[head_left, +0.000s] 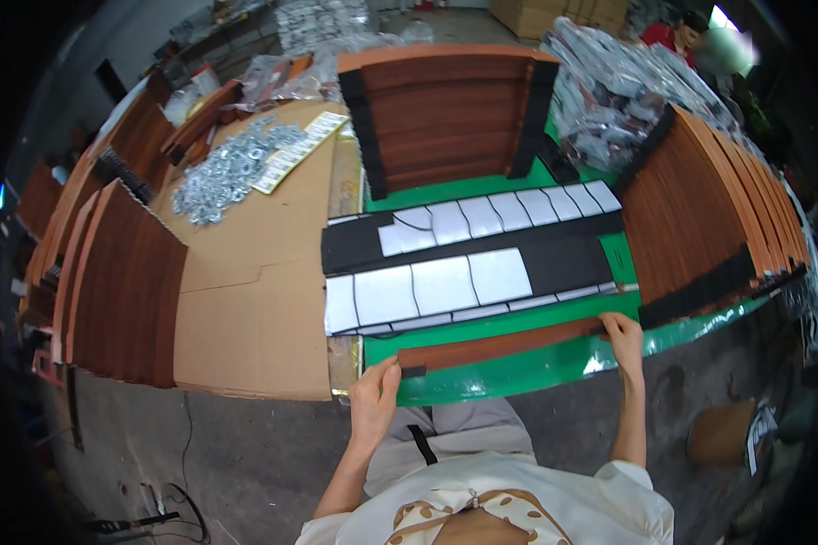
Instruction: Assembling small wooden components and applying protective strips.
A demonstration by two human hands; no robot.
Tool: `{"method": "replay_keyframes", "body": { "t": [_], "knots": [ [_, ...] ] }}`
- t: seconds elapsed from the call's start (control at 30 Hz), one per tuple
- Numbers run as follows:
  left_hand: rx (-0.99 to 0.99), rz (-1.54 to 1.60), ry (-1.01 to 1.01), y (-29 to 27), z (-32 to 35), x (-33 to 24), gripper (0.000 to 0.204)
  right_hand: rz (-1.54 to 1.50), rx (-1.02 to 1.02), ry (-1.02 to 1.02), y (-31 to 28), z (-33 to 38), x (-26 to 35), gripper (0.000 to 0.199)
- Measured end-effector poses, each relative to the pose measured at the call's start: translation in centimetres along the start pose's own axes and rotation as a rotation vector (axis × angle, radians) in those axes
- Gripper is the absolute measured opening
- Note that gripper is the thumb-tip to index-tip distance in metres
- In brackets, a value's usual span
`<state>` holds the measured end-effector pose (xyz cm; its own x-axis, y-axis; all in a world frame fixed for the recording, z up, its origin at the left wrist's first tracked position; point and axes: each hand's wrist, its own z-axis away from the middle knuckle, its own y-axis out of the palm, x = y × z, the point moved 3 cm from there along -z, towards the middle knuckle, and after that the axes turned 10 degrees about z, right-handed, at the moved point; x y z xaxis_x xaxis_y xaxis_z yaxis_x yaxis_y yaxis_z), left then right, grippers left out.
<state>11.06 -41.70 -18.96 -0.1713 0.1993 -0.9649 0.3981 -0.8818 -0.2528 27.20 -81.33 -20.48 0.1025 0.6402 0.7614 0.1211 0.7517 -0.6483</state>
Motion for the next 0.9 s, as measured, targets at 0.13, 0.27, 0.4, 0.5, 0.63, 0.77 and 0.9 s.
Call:
{"method": "replay_keyframes", "body": {
  "t": [0.13, 0.27, 0.4, 0.5, 0.63, 0.77, 0.9],
  "knots": [
    [-0.091, 0.021, 0.239, -2.2, -2.9, -4.8, 0.032, -0.339, -0.031, -0.174, -2.7, -1.2, 6.1, 0.018],
    [-0.148, 0.007, 0.454, -3.8, -11.7, -12.1, 0.037, -0.359, -0.117, -0.399, -3.0, -7.1, 14.5, 0.034],
    [-0.134, 0.073, 0.657, -5.1, -20.5, -19.7, 0.046, -0.411, -0.143, -0.528, -2.6, -14.8, 21.3, 0.043],
    [-0.109, 0.107, 0.606, -5.8, -26.6, -21.9, 0.047, -0.388, -0.12, -0.583, -1.2, -19.3, 25.3, 0.045],
    [-0.127, 0.147, 0.501, -5.8, -32.1, -22.2, 0.047, -0.339, -0.063, -0.58, 0.7, -24.3, 27.4, 0.047],
    [-0.1, 0.149, 0.487, -4.4, -34.2, -21.4, 0.048, -0.312, -0.069, -0.546, 1.7, -27.7, 28.1, 0.049],
    [-0.104, 0.048, 0.478, -4.1, -35.2, -20.2, 0.047, -0.3, -0.056, -0.516, 2.6, -30.0, 27.7, 0.05]
  ]
}}
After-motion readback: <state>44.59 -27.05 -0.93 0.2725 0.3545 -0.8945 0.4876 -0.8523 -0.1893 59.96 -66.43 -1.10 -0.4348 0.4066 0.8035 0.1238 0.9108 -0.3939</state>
